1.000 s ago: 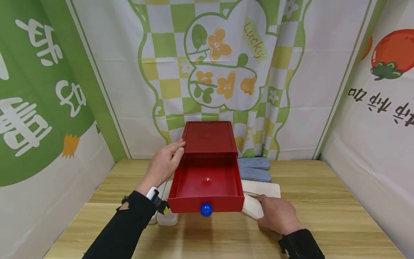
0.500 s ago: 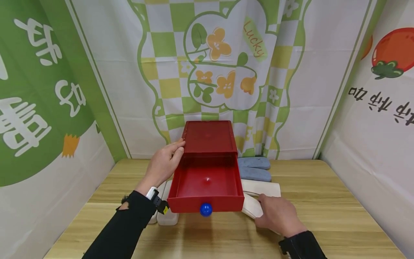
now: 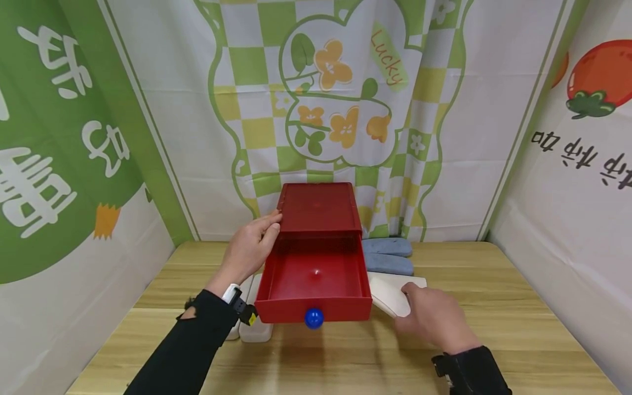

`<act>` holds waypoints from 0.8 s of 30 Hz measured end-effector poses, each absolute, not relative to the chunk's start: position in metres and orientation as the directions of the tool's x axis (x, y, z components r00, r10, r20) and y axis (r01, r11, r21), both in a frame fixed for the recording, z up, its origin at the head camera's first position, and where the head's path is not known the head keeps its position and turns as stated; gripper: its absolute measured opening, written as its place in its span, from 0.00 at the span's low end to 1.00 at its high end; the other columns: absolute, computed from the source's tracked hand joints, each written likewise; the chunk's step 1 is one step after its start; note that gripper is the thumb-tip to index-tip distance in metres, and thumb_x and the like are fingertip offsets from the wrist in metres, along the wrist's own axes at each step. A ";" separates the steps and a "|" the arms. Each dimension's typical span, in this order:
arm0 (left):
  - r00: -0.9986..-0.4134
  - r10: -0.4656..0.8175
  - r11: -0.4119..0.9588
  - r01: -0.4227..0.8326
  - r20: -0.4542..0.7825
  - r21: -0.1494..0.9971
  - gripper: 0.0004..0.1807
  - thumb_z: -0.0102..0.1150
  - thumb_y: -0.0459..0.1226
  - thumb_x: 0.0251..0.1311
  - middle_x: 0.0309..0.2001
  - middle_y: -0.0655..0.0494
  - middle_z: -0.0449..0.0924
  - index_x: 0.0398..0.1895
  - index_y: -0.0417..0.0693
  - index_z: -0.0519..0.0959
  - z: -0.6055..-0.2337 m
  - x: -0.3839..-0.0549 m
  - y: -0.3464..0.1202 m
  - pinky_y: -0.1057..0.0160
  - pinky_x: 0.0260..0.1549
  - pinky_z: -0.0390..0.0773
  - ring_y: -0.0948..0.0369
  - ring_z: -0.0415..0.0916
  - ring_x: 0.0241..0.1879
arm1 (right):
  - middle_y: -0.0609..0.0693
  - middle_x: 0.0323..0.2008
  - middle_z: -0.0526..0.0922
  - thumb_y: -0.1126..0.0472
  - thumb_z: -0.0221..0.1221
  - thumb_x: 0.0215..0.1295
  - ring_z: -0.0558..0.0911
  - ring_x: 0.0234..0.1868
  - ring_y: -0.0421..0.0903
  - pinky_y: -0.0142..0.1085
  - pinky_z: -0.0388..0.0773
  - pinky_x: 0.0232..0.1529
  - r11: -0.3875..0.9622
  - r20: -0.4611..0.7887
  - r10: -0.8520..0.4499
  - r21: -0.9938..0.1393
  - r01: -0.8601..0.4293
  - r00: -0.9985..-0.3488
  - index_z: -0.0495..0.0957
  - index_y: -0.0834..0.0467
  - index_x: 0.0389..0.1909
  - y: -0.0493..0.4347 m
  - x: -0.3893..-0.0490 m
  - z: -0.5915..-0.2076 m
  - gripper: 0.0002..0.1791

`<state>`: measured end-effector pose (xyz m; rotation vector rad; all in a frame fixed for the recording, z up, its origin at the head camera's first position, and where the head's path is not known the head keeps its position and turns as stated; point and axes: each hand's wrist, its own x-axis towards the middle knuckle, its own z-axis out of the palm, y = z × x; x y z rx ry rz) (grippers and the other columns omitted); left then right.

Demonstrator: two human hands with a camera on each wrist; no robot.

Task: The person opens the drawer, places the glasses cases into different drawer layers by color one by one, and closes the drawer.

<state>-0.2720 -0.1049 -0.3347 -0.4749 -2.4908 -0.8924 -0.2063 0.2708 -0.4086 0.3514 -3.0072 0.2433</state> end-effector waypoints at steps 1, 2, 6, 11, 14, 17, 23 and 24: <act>-0.840 0.165 0.732 0.455 0.516 0.507 0.25 0.48 0.45 0.80 0.72 0.52 0.75 0.72 0.47 0.76 -0.335 -0.272 -0.105 0.47 0.65 0.77 0.50 0.74 0.71 | 0.46 0.31 0.84 0.46 0.71 0.51 0.75 0.26 0.42 0.38 0.73 0.25 0.961 0.114 -0.213 -0.157 -0.230 -0.970 0.80 0.61 0.56 0.272 -0.207 -0.406 0.34; -0.842 0.164 0.731 0.453 0.514 0.509 0.25 0.48 0.45 0.80 0.72 0.52 0.75 0.72 0.47 0.76 -0.334 -0.272 -0.105 0.47 0.65 0.77 0.51 0.74 0.71 | 0.47 0.32 0.85 0.46 0.71 0.51 0.76 0.27 0.42 0.38 0.74 0.26 0.960 0.113 -0.210 -0.166 -0.226 -0.971 0.80 0.61 0.56 0.273 -0.208 -0.404 0.34; -0.844 0.160 0.733 0.449 0.512 0.510 0.24 0.48 0.45 0.80 0.72 0.52 0.75 0.72 0.47 0.76 -0.333 -0.271 -0.105 0.47 0.65 0.77 0.51 0.74 0.71 | 0.50 0.36 0.86 0.46 0.70 0.51 0.77 0.29 0.44 0.39 0.75 0.28 0.958 0.118 -0.201 -0.183 -0.221 -0.972 0.80 0.63 0.58 0.277 -0.210 -0.395 0.36; -0.839 0.163 0.733 0.455 0.519 0.506 0.24 0.48 0.45 0.79 0.72 0.51 0.75 0.71 0.46 0.76 -0.333 -0.271 -0.105 0.47 0.66 0.77 0.50 0.74 0.71 | 0.50 0.38 0.86 0.45 0.70 0.52 0.77 0.30 0.44 0.38 0.73 0.25 0.957 0.125 -0.190 -0.199 -0.212 -0.974 0.79 0.63 0.61 0.282 -0.211 -0.382 0.38; -0.838 0.164 0.733 0.456 0.520 0.504 0.24 0.48 0.45 0.79 0.72 0.51 0.75 0.71 0.46 0.76 -0.334 -0.271 -0.105 0.47 0.66 0.77 0.51 0.74 0.71 | 0.50 0.38 0.86 0.45 0.70 0.53 0.77 0.29 0.44 0.38 0.72 0.24 0.953 0.140 -0.198 -0.204 -0.224 -0.970 0.78 0.64 0.61 0.285 -0.211 -0.374 0.38; -0.841 0.164 0.734 0.453 0.516 0.506 0.24 0.48 0.45 0.80 0.72 0.51 0.75 0.71 0.47 0.77 -0.334 -0.272 -0.106 0.47 0.66 0.77 0.51 0.74 0.71 | 0.50 0.37 0.85 0.45 0.70 0.55 0.76 0.29 0.44 0.38 0.71 0.24 0.949 0.152 -0.204 -0.212 -0.234 -0.967 0.78 0.64 0.60 0.287 -0.212 -0.366 0.37; -0.841 0.165 0.733 0.454 0.515 0.507 0.24 0.48 0.45 0.79 0.72 0.51 0.75 0.72 0.47 0.76 -0.334 -0.271 -0.106 0.46 0.65 0.77 0.50 0.74 0.71 | 0.49 0.35 0.85 0.45 0.69 0.56 0.76 0.28 0.44 0.38 0.71 0.23 0.949 0.203 -0.209 -0.196 -0.249 -0.957 0.79 0.64 0.57 0.290 -0.212 -0.350 0.34; -0.841 0.166 0.732 0.455 0.515 0.507 0.24 0.48 0.45 0.79 0.72 0.51 0.75 0.72 0.47 0.76 -0.333 -0.271 -0.105 0.46 0.65 0.77 0.50 0.74 0.71 | 0.49 0.34 0.85 0.46 0.69 0.56 0.76 0.27 0.44 0.38 0.71 0.22 0.949 0.220 -0.209 -0.190 -0.252 -0.953 0.79 0.63 0.56 0.290 -0.212 -0.349 0.33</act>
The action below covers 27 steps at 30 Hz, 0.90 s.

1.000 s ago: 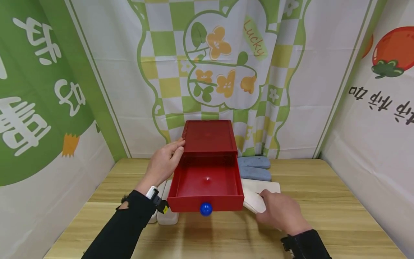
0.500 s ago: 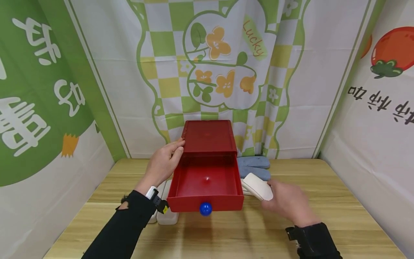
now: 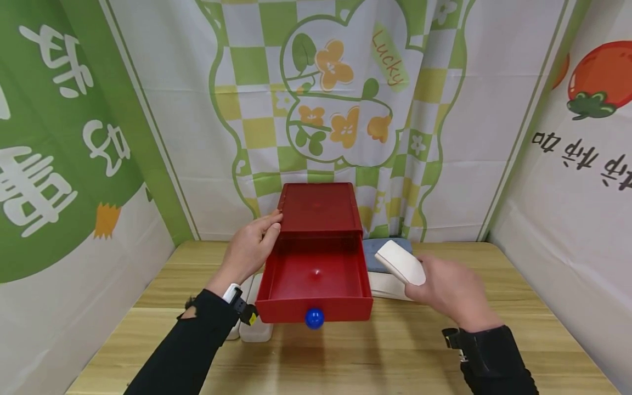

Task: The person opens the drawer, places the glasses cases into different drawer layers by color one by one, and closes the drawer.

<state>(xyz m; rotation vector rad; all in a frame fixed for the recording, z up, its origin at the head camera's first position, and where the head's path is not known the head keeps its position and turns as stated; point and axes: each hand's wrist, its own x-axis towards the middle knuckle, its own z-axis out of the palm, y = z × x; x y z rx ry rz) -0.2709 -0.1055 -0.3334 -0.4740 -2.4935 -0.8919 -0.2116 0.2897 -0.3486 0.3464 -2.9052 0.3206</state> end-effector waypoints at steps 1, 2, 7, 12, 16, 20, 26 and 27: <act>-0.841 0.165 0.733 0.454 0.514 0.507 0.24 0.48 0.45 0.79 0.72 0.51 0.75 0.72 0.47 0.76 -0.333 -0.271 -0.106 0.46 0.65 0.77 0.50 0.74 0.71 | 0.48 0.33 0.84 0.46 0.69 0.56 0.75 0.27 0.43 0.38 0.71 0.22 0.949 0.231 -0.207 -0.187 -0.252 -0.951 0.79 0.63 0.56 0.289 -0.211 -0.346 0.32; -0.841 0.166 0.731 0.455 0.514 0.508 0.24 0.48 0.45 0.79 0.72 0.51 0.75 0.72 0.47 0.76 -0.333 -0.271 -0.106 0.47 0.65 0.77 0.50 0.74 0.71 | 0.48 0.33 0.84 0.47 0.68 0.56 0.75 0.26 0.43 0.38 0.71 0.22 0.949 0.245 -0.209 -0.183 -0.256 -0.947 0.79 0.63 0.56 0.289 -0.212 -0.344 0.32; -0.840 0.169 0.732 0.457 0.516 0.506 0.24 0.48 0.45 0.79 0.72 0.51 0.75 0.72 0.47 0.76 -0.333 -0.270 -0.106 0.47 0.65 0.77 0.50 0.74 0.71 | 0.49 0.29 0.83 0.48 0.68 0.56 0.74 0.23 0.43 0.37 0.69 0.20 0.949 0.307 -0.223 -0.150 -0.278 -0.925 0.78 0.62 0.60 0.286 -0.211 -0.332 0.34; -0.841 0.170 0.726 0.459 0.514 0.512 0.24 0.49 0.45 0.79 0.72 0.51 0.75 0.72 0.46 0.76 -0.332 -0.270 -0.106 0.47 0.66 0.76 0.50 0.74 0.71 | 0.49 0.25 0.82 0.48 0.69 0.55 0.74 0.21 0.43 0.37 0.69 0.18 0.947 0.362 -0.251 -0.100 -0.305 -0.898 0.78 0.63 0.58 0.283 -0.209 -0.321 0.33; -0.842 0.172 0.726 0.460 0.511 0.512 0.24 0.48 0.45 0.80 0.72 0.52 0.74 0.72 0.46 0.76 -0.331 -0.271 -0.105 0.48 0.67 0.76 0.51 0.73 0.71 | 0.48 0.23 0.81 0.47 0.69 0.55 0.72 0.18 0.42 0.36 0.69 0.17 0.944 0.397 -0.281 -0.047 -0.326 -0.874 0.79 0.63 0.54 0.281 -0.208 -0.314 0.31; -0.838 0.176 0.722 0.467 0.517 0.510 0.24 0.48 0.45 0.80 0.72 0.51 0.75 0.72 0.46 0.76 -0.331 -0.272 -0.105 0.48 0.67 0.76 0.51 0.73 0.71 | 0.49 0.23 0.81 0.47 0.69 0.55 0.72 0.18 0.42 0.37 0.68 0.16 0.946 0.422 -0.282 -0.026 -0.322 -0.862 0.79 0.60 0.52 0.278 -0.207 -0.305 0.29; -0.844 0.170 0.723 0.458 0.508 0.518 0.24 0.48 0.45 0.80 0.72 0.52 0.75 0.72 0.47 0.76 -0.332 -0.272 -0.106 0.49 0.67 0.76 0.51 0.73 0.71 | 0.51 0.30 0.85 0.47 0.69 0.54 0.75 0.22 0.44 0.38 0.71 0.18 0.943 0.449 -0.287 -0.020 -0.331 -0.846 0.81 0.59 0.54 0.269 -0.206 -0.293 0.29; -0.847 0.169 0.724 0.454 0.504 0.520 0.24 0.48 0.46 0.80 0.72 0.52 0.74 0.72 0.47 0.76 -0.333 -0.272 -0.106 0.49 0.67 0.76 0.51 0.73 0.71 | 0.51 0.30 0.85 0.47 0.69 0.54 0.75 0.22 0.44 0.38 0.71 0.18 0.943 0.450 -0.289 -0.019 -0.333 -0.845 0.81 0.58 0.54 0.267 -0.206 -0.290 0.29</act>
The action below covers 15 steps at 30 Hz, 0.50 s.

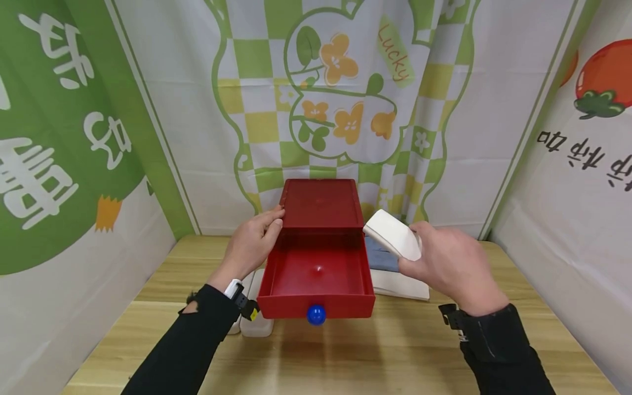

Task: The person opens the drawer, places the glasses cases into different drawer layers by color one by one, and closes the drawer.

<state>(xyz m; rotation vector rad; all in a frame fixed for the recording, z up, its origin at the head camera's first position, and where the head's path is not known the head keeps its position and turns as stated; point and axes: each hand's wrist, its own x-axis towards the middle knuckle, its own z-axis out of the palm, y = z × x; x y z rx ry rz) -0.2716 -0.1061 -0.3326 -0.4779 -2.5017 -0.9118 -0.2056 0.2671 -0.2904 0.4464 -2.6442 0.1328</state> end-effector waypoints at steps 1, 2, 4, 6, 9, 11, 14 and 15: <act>-0.847 0.169 0.725 0.453 0.503 0.519 0.24 0.48 0.46 0.80 0.72 0.53 0.74 0.72 0.47 0.76 -0.333 -0.272 -0.106 0.49 0.67 0.76 0.51 0.73 0.71 | 0.51 0.31 0.85 0.47 0.69 0.54 0.75 0.22 0.44 0.38 0.71 0.18 0.942 0.445 -0.289 -0.022 -0.334 -0.847 0.81 0.58 0.55 0.265 -0.205 -0.288 0.29; -0.847 0.170 0.725 0.453 0.503 0.519 0.24 0.48 0.45 0.80 0.72 0.52 0.74 0.72 0.47 0.76 -0.333 -0.272 -0.106 0.49 0.67 0.76 0.51 0.73 0.71 | 0.50 0.31 0.85 0.47 0.68 0.54 0.75 0.22 0.44 0.37 0.70 0.18 0.942 0.441 -0.288 -0.026 -0.333 -0.850 0.80 0.57 0.55 0.262 -0.205 -0.286 0.29; -0.846 0.171 0.724 0.455 0.505 0.518 0.24 0.48 0.45 0.80 0.72 0.52 0.74 0.72 0.47 0.76 -0.333 -0.271 -0.106 0.48 0.67 0.76 0.51 0.73 0.71 | 0.50 0.31 0.85 0.47 0.68 0.55 0.75 0.22 0.43 0.37 0.70 0.18 0.938 0.439 -0.301 -0.026 -0.347 -0.846 0.80 0.57 0.55 0.256 -0.205 -0.282 0.29; -0.846 0.169 0.724 0.454 0.505 0.519 0.24 0.48 0.45 0.80 0.72 0.52 0.74 0.72 0.47 0.76 -0.333 -0.272 -0.106 0.48 0.67 0.76 0.51 0.73 0.71 | 0.50 0.31 0.85 0.47 0.67 0.55 0.74 0.22 0.43 0.36 0.71 0.19 0.932 0.435 -0.316 -0.024 -0.362 -0.843 0.80 0.57 0.56 0.249 -0.205 -0.278 0.29; -0.845 0.168 0.725 0.455 0.508 0.517 0.24 0.48 0.45 0.80 0.72 0.52 0.74 0.72 0.47 0.76 -0.334 -0.272 -0.106 0.48 0.67 0.76 0.51 0.73 0.71 | 0.49 0.30 0.85 0.47 0.68 0.55 0.75 0.23 0.43 0.36 0.71 0.19 0.926 0.441 -0.337 -0.006 -0.378 -0.832 0.81 0.58 0.55 0.240 -0.206 -0.275 0.29; -0.843 0.170 0.727 0.457 0.510 0.512 0.24 0.48 0.45 0.80 0.72 0.52 0.75 0.72 0.46 0.76 -0.334 -0.273 -0.106 0.48 0.67 0.76 0.51 0.73 0.71 | 0.49 0.30 0.85 0.46 0.69 0.54 0.75 0.23 0.43 0.36 0.71 0.20 0.926 0.438 -0.341 0.005 -0.377 -0.832 0.81 0.57 0.55 0.233 -0.206 -0.273 0.29; -0.840 0.172 0.727 0.461 0.515 0.509 0.24 0.48 0.45 0.79 0.72 0.51 0.75 0.72 0.46 0.76 -0.334 -0.273 -0.106 0.48 0.67 0.76 0.51 0.74 0.71 | 0.48 0.30 0.85 0.43 0.70 0.53 0.76 0.24 0.43 0.36 0.72 0.20 0.924 0.436 -0.352 0.021 -0.381 -0.829 0.81 0.56 0.56 0.224 -0.207 -0.271 0.31; -0.840 0.172 0.727 0.461 0.515 0.508 0.24 0.48 0.45 0.79 0.72 0.51 0.75 0.71 0.46 0.76 -0.334 -0.273 -0.106 0.48 0.67 0.76 0.51 0.74 0.71 | 0.48 0.30 0.85 0.43 0.70 0.53 0.76 0.23 0.44 0.35 0.72 0.20 0.922 0.434 -0.361 0.030 -0.387 -0.826 0.81 0.56 0.55 0.221 -0.207 -0.270 0.32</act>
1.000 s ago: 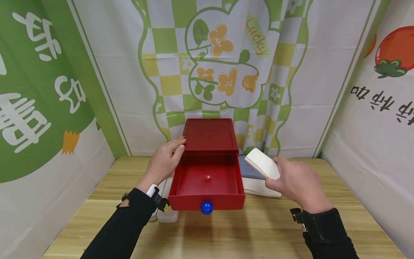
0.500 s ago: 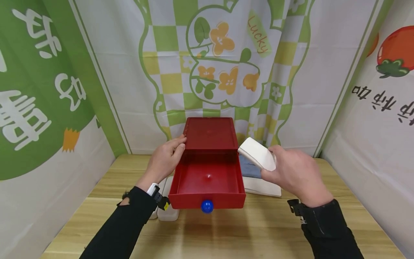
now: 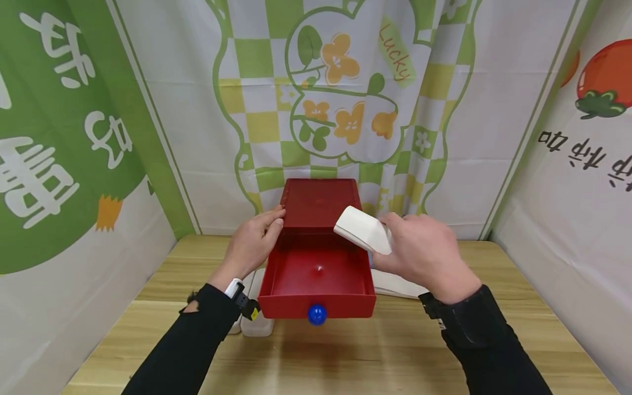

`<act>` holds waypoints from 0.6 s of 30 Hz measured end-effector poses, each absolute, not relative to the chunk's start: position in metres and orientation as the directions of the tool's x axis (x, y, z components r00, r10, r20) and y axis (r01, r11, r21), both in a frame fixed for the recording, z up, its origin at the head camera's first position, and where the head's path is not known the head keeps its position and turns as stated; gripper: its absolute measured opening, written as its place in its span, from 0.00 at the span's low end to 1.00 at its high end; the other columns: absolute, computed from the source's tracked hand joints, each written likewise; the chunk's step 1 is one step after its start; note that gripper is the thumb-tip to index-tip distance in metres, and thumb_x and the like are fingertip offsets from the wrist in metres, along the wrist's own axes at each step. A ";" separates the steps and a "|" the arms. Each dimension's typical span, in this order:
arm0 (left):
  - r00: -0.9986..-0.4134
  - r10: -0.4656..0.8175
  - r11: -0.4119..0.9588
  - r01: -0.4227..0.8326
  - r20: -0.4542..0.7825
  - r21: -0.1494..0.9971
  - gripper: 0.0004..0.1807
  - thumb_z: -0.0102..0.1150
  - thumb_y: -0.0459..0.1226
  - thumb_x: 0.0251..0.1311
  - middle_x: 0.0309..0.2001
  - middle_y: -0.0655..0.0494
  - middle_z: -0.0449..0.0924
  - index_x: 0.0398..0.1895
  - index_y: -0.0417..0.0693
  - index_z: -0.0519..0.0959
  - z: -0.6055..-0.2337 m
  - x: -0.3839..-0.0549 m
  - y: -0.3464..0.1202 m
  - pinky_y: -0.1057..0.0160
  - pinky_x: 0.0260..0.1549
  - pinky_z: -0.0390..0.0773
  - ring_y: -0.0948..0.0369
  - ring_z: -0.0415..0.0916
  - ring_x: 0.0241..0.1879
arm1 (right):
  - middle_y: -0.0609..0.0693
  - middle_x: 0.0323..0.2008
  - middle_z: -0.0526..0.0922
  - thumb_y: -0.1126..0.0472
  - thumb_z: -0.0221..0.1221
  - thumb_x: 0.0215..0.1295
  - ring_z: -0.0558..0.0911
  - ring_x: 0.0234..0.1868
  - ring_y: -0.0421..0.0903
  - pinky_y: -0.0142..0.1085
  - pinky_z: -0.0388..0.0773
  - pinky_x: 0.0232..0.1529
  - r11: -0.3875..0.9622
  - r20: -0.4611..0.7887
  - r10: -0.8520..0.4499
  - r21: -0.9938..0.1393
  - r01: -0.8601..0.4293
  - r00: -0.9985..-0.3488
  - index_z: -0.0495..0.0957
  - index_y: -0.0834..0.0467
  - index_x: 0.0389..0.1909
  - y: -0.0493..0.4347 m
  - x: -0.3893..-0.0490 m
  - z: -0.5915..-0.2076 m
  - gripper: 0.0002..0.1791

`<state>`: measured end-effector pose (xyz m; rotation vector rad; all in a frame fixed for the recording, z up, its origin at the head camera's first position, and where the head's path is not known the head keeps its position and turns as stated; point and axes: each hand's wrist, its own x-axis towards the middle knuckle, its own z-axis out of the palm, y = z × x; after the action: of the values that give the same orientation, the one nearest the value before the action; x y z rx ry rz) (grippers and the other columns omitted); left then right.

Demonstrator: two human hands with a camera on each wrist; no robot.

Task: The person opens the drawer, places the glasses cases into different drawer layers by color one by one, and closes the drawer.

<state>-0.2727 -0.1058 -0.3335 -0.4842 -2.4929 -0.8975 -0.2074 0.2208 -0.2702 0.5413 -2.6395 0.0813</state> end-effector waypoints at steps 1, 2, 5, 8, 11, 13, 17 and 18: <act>-0.841 0.171 0.727 0.459 0.514 0.510 0.24 0.48 0.45 0.79 0.72 0.51 0.75 0.72 0.46 0.76 -0.334 -0.273 -0.106 0.48 0.67 0.76 0.51 0.74 0.71 | 0.47 0.29 0.85 0.42 0.70 0.53 0.76 0.23 0.43 0.35 0.72 0.20 0.918 0.432 -0.370 0.037 -0.394 -0.822 0.81 0.56 0.55 0.217 -0.208 -0.269 0.32; -0.843 0.168 0.727 0.456 0.511 0.513 0.24 0.48 0.45 0.79 0.72 0.52 0.75 0.72 0.47 0.76 -0.334 -0.273 -0.106 0.48 0.67 0.76 0.51 0.74 0.71 | 0.47 0.28 0.84 0.42 0.70 0.53 0.76 0.23 0.43 0.35 0.72 0.20 0.916 0.433 -0.378 0.046 -0.399 -0.818 0.81 0.56 0.55 0.214 -0.209 -0.268 0.32; -0.846 0.166 0.725 0.452 0.506 0.519 0.24 0.49 0.45 0.79 0.72 0.52 0.75 0.72 0.47 0.76 -0.333 -0.273 -0.106 0.49 0.67 0.76 0.52 0.74 0.71 | 0.47 0.26 0.82 0.43 0.70 0.52 0.76 0.23 0.43 0.35 0.72 0.19 0.909 0.429 -0.399 0.069 -0.411 -0.811 0.82 0.56 0.54 0.205 -0.210 -0.266 0.31; -0.845 0.165 0.724 0.454 0.509 0.519 0.24 0.49 0.45 0.79 0.72 0.52 0.75 0.72 0.47 0.76 -0.332 -0.273 -0.106 0.49 0.67 0.76 0.52 0.74 0.71 | 0.47 0.26 0.81 0.44 0.70 0.51 0.76 0.23 0.44 0.34 0.71 0.19 0.904 0.417 -0.415 0.085 -0.420 -0.809 0.82 0.55 0.54 0.197 -0.211 -0.264 0.31; -0.843 0.166 0.725 0.456 0.512 0.516 0.24 0.49 0.45 0.79 0.71 0.52 0.75 0.71 0.46 0.77 -0.332 -0.273 -0.106 0.49 0.67 0.76 0.52 0.74 0.71 | 0.47 0.26 0.80 0.43 0.71 0.51 0.76 0.24 0.45 0.35 0.70 0.18 0.896 0.400 -0.435 0.103 -0.432 -0.807 0.82 0.54 0.56 0.190 -0.212 -0.262 0.32; -0.845 0.164 0.726 0.453 0.509 0.517 0.24 0.49 0.45 0.79 0.72 0.52 0.75 0.71 0.46 0.77 -0.332 -0.273 -0.105 0.49 0.67 0.76 0.52 0.74 0.71 | 0.47 0.26 0.80 0.42 0.71 0.50 0.76 0.25 0.45 0.35 0.71 0.19 0.889 0.392 -0.451 0.117 -0.443 -0.802 0.82 0.53 0.55 0.185 -0.213 -0.262 0.32; -0.850 0.158 0.731 0.444 0.503 0.519 0.24 0.49 0.45 0.79 0.72 0.52 0.75 0.72 0.46 0.76 -0.333 -0.273 -0.105 0.49 0.66 0.76 0.52 0.74 0.71 | 0.46 0.26 0.79 0.43 0.71 0.49 0.76 0.25 0.45 0.36 0.72 0.20 0.868 0.381 -0.491 0.136 -0.478 -0.783 0.83 0.53 0.55 0.175 -0.215 -0.261 0.32; -0.851 0.157 0.731 0.442 0.502 0.520 0.24 0.49 0.45 0.79 0.72 0.52 0.75 0.72 0.46 0.76 -0.333 -0.273 -0.105 0.49 0.66 0.76 0.52 0.73 0.71 | 0.46 0.26 0.79 0.44 0.71 0.49 0.76 0.25 0.45 0.36 0.71 0.20 0.863 0.377 -0.500 0.138 -0.487 -0.780 0.83 0.53 0.55 0.172 -0.216 -0.260 0.31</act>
<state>-0.2727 -0.1054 -0.3334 -0.4580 -2.5051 -0.9064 -0.2155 0.1722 -0.2603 0.7298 -2.6304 -0.0465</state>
